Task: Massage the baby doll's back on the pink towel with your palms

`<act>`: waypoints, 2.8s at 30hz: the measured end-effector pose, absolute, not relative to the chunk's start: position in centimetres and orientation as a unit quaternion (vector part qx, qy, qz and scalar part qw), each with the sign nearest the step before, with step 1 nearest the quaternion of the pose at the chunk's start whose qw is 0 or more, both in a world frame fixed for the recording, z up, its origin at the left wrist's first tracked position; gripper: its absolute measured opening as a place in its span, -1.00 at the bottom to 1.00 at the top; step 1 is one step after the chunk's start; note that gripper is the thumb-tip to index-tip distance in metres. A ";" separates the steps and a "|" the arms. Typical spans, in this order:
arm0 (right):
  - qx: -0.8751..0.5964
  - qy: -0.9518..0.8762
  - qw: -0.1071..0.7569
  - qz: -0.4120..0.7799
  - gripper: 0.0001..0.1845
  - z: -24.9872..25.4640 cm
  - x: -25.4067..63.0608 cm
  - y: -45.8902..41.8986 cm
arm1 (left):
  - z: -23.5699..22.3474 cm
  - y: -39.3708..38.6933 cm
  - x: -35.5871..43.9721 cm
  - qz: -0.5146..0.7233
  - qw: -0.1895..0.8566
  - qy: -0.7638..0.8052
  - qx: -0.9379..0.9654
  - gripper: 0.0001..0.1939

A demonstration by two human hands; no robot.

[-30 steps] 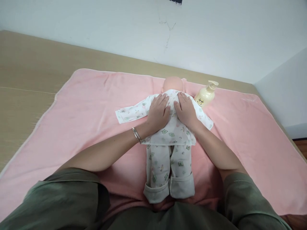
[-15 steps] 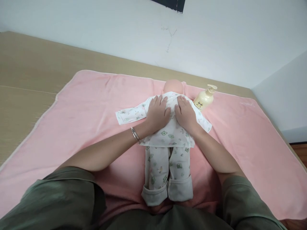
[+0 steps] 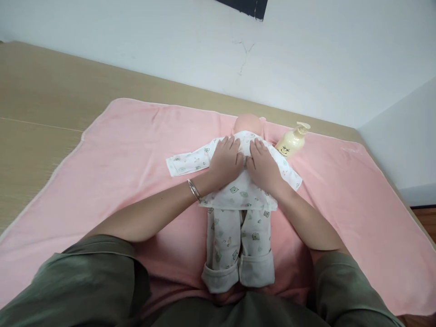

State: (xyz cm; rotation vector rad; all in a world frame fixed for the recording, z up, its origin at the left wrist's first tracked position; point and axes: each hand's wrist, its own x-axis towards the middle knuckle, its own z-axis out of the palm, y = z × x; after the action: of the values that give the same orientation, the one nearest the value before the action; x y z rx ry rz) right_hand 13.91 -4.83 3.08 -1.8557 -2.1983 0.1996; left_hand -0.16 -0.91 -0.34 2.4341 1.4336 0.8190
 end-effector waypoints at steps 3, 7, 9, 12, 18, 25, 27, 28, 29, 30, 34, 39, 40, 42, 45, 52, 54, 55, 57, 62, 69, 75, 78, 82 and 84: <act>-0.651 -0.741 0.138 0.086 -0.32 3.1 15.1 -3.0 | 0.0 -2.8 0.3 0.271 0.084 0.481 0.829 -0.44; -0.650 -0.744 0.139 0.067 -0.33 3.0 14.6 -3.7 | 0.4 -2.8 0.3 0.268 0.107 0.463 0.838 -0.43; -0.646 -0.749 0.133 0.066 -0.34 3.0 13.8 -5.0 | 0.2 -1.8 0.0 0.277 0.134 0.467 0.829 -0.43; -0.632 -0.759 0.135 0.081 -0.36 2.8 13.2 -6.1 | -0.6 -0.5 -0.4 0.320 0.176 0.474 0.801 -0.44; -0.651 -0.729 0.184 0.110 -0.36 2.9 14.8 -4.0 | -2.1 -0.6 -0.6 0.391 0.206 0.469 0.765 -0.48; -0.609 -0.745 0.268 0.046 -0.40 2.6 14.7 -4.3 | -2.2 -0.6 -0.6 0.392 0.210 0.472 0.761 -0.50; -0.599 -0.756 0.254 0.071 -0.40 2.1 14.4 -4.5 | -2.4 -0.5 -0.6 0.395 0.205 0.470 0.762 -0.49; -0.598 -0.758 0.245 0.087 -0.40 1.9 14.2 -4.6 | -2.5 -0.5 -0.7 0.397 0.200 0.469 0.763 -0.48; -0.597 -0.758 0.242 0.100 -0.40 1.8 14.2 -4.6 | -2.6 -0.5 -0.7 0.398 0.196 0.467 0.765 -0.48; -0.596 -0.757 0.248 0.106 -0.40 1.8 14.2 -4.7 | -2.6 -0.4 -0.7 0.397 0.193 0.465 0.768 -0.47; -0.577 -0.752 0.314 0.057 -0.40 2.3 14.7 -4.6 | -2.6 -0.4 -0.8 0.387 0.184 0.458 0.779 -0.46; -0.601 -0.756 0.244 0.085 -0.39 2.1 14.9 -3.9 | -2.4 -0.3 -0.8 0.382 0.192 0.467 0.774 -0.47; -0.605 -0.755 0.233 0.098 -0.39 2.1 14.9 -3.9 | -2.4 -0.3 -0.8 0.385 0.195 0.468 0.771 -0.48; -0.606 -0.750 0.246 0.097 -0.40 2.1 14.8 -3.9 | -2.4 -0.3 -0.7 0.393 0.196 0.466 0.768 -0.51; -0.612 -0.739 0.273 0.067 -0.40 2.1 14.6 -4.1 | -2.5 -0.3 -0.7 0.400 0.193 0.463 0.767 -0.51; -0.649 -0.728 0.195 0.103 -0.41 4.8 15.2 -4.9 | -1.7 0.1 -0.8 0.415 0.228 0.479 0.739 -0.54; -0.649 -0.716 0.243 0.085 -0.43 6.9 16.2 -5.8 | -0.6 0.0 -0.8 0.419 0.254 0.488 0.722 -0.55; -0.644 -0.710 0.277 0.069 -0.44 7.9 16.9 -6.1 | 0.1 -0.2 -0.8 0.426 0.265 0.485 0.717 -0.55; -0.624 -0.693 0.359 0.028 -0.49 9.4 18.5 -6.5 | 1.7 -0.7 -0.5 0.453 0.281 0.453 0.714 -0.54; -0.617 -0.637 0.458 -0.059 -0.51 9.7 22.3 -4.8 | 5.8 -1.7 2.5 0.497 0.459 0.334 0.656 -0.53; -0.656 -0.660 0.363 -0.050 -0.38 7.7 22.9 -2.5 | 8.6 1.2 7.8 0.356 0.726 0.276 0.520 -0.18; -0.669 -0.684 0.278 -0.076 -0.32 7.0 22.0 -2.0 | 9.1 3.5 9.9 0.342 0.720 0.283 0.534 -0.11; -0.677 -0.680 0.268 -0.086 -0.36 7.3 22.1 -2.0 | 9.2 3.3 10.1 0.353 0.744 0.281 0.493 -0.12; -0.679 -0.681 0.267 -0.063 -0.42 8.2 22.4 -2.1 | 9.6 1.8 9.1 0.358 0.781 0.273 0.433 -0.17; -0.684 -0.672 0.279 -0.055 -0.40 8.3 21.8 -2.5 | 10.0 0.3 8.1 0.355 0.793 0.266 0.418 -0.19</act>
State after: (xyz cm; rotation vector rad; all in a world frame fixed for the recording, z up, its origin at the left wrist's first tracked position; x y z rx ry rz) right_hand 21.79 -2.49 8.31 -1.8351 -1.8023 -0.1465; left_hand 8.10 0.34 10.05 0.8980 0.5715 0.7642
